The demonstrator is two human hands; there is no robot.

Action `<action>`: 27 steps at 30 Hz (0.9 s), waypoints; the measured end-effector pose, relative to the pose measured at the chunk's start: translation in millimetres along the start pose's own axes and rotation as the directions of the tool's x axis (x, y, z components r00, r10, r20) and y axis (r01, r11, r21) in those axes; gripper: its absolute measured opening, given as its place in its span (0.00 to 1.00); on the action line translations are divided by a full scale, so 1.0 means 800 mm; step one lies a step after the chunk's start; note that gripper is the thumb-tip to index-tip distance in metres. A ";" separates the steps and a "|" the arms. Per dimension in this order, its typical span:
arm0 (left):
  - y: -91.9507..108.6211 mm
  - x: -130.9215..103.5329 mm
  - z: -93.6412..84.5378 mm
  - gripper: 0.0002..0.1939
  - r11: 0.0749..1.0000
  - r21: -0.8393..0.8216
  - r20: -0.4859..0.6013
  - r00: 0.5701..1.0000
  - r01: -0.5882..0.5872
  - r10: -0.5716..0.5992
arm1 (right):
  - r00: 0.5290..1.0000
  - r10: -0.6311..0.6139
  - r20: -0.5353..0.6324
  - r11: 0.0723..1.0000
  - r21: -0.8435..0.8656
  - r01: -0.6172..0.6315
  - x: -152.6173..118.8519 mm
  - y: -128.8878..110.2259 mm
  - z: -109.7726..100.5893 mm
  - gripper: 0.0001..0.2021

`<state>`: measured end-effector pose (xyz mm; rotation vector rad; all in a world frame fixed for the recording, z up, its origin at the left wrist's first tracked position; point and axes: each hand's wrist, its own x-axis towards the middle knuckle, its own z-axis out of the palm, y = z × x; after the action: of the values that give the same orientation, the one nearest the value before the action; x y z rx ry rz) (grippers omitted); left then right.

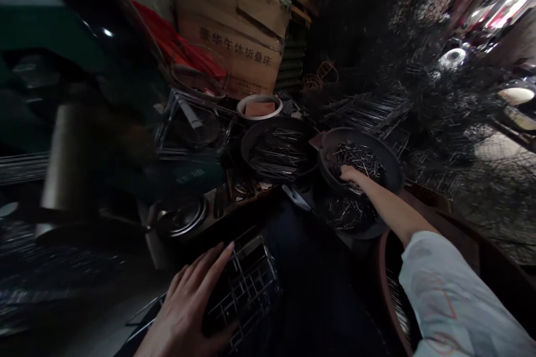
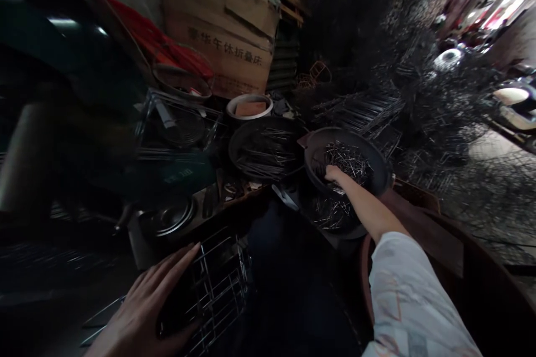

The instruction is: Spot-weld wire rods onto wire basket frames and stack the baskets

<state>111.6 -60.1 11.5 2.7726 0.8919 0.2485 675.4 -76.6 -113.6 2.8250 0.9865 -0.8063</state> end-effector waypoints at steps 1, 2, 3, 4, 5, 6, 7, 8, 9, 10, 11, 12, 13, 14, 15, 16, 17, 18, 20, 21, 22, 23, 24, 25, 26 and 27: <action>0.001 -0.001 0.002 0.48 1.000 0.026 0.005 1.000 0.017 -0.017 | 1.000 -0.009 0.023 1.000 -0.012 0.009 0.000 -0.001 0.003 0.12; 0.002 -0.001 0.003 0.47 0.998 0.051 0.012 0.999 0.033 -0.033 | 0.999 -0.021 0.040 1.000 -0.017 0.022 -0.002 0.001 0.006 0.12; 0.004 -0.001 0.004 0.46 0.996 0.072 0.021 0.999 0.045 -0.046 | 0.998 -0.038 0.048 0.999 -0.017 0.039 -0.005 0.004 0.008 0.13; 0.007 0.000 0.006 0.46 0.995 0.088 0.022 0.998 0.050 -0.052 | 0.997 -0.057 0.049 0.998 -0.012 0.058 -0.009 0.009 0.009 0.13; 0.009 0.000 0.007 0.46 0.994 0.099 0.020 0.998 0.052 -0.054 | 0.996 -0.078 0.044 0.997 -0.001 0.078 -0.013 0.015 0.009 0.13; 0.011 0.001 0.009 0.46 0.993 0.108 0.018 0.999 0.050 -0.052 | 0.995 -0.098 0.033 0.995 0.016 0.098 -0.017 0.020 0.009 0.13; 0.013 0.001 0.010 0.46 0.993 0.113 0.016 0.999 0.045 -0.047 | 0.993 -0.117 0.020 0.993 0.038 0.116 -0.020 0.025 0.008 0.13; 0.014 0.001 0.011 0.46 0.992 0.115 0.016 0.999 0.042 -0.044 | 0.991 -0.131 0.003 0.989 0.065 0.131 -0.022 0.029 0.007 0.12; 0.015 0.001 0.012 0.46 0.992 0.114 0.017 0.999 0.045 -0.047 | 0.990 -0.141 -0.012 0.985 0.098 0.141 -0.024 0.032 0.005 0.12; 0.015 0.001 0.013 0.46 0.993 0.110 0.022 0.999 0.046 -0.049 | 0.989 -0.147 -0.027 0.979 0.136 0.149 -0.026 0.034 0.003 0.12; 0.015 0.000 0.014 0.46 0.994 0.104 0.030 0.998 0.043 -0.046 | 0.988 -0.151 -0.038 0.972 0.179 0.155 -0.027 0.036 0.002 0.12; 0.016 0.000 0.014 0.47 0.995 0.097 0.033 0.999 0.036 -0.040 | 0.987 -0.154 -0.045 0.961 0.225 0.161 -0.029 0.038 0.000 0.12; 0.016 -0.001 0.014 0.47 0.995 0.091 0.034 0.999 0.032 -0.035 | 0.986 -0.161 -0.049 0.947 0.274 0.168 -0.031 0.039 -0.001 0.12; 0.018 -0.001 0.014 0.47 0.996 0.087 0.034 0.999 0.033 -0.036 | 0.984 -0.172 -0.051 0.929 0.325 0.179 -0.033 0.040 -0.002 0.11; 0.019 -0.001 0.013 0.47 0.996 0.084 0.032 0.999 0.041 -0.044 | 0.981 -0.186 -0.053 0.907 0.375 0.192 -0.036 0.041 -0.002 0.11; 0.022 -0.001 0.013 0.46 0.995 0.080 0.027 0.998 0.054 -0.057 | 0.978 -0.203 -0.056 0.882 0.423 0.207 -0.039 0.042 -0.002 0.10; 0.025 -0.001 0.013 0.45 0.995 0.076 0.022 0.997 0.070 -0.072 | 0.974 -0.219 -0.061 0.856 0.466 0.222 -0.043 0.043 -0.001 0.09; 0.028 -0.001 0.012 0.43 0.994 0.072 0.017 0.996 0.083 -0.085 | 0.970 -0.233 -0.066 0.832 0.503 0.234 -0.046 0.044 0.000 0.08; 0.034 0.000 0.011 0.42 0.994 0.058 0.016 0.995 0.097 -0.098 | 0.966 -0.251 -0.063 0.796 0.554 0.243 -0.051 0.048 0.003 0.07; 0.036 0.000 0.010 0.42 0.994 0.050 0.017 0.995 0.100 -0.101 | 0.965 -0.256 -0.053 0.788 0.568 0.240 -0.053 0.050 0.005 0.06; 0.038 0.000 0.010 0.42 0.994 0.043 0.017 0.994 0.104 -0.104 | 0.965 -0.259 -0.036 0.785 0.574 0.232 -0.055 0.052 0.007 0.06; 0.038 0.000 0.010 0.42 0.994 0.035 0.016 0.994 0.108 -0.108 | 0.965 -0.260 -0.016 0.789 0.573 0.222 -0.057 0.055 0.008 0.07; 0.039 0.000 0.010 0.42 0.993 0.029 0.013 0.994 0.111 -0.112 | 0.965 -0.261 0.004 0.796 0.567 0.213 -0.059 0.058 0.010 0.07; 0.038 0.000 0.011 0.42 0.993 0.025 0.010 0.994 0.113 -0.113 | 0.965 -0.262 0.023 0.805 0.557 0.205 -0.060 0.061 0.011 0.08; 0.037 0.000 0.012 0.42 0.993 0.022 0.005 0.994 0.113 -0.113 | 0.964 -0.264 0.038 0.815 0.543 0.202 -0.062 0.064 0.012 0.08; 0.036 -0.001 0.013 0.43 0.993 0.022 0.000 0.994 0.113 -0.113 | 0.962 -0.268 0.049 0.825 0.527 0.203 -0.063 0.067 0.012 0.09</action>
<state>129.2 -84.8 8.5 2.7296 1.0530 0.2187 669.4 -149.6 -103.9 3.0546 1.2854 -1.4592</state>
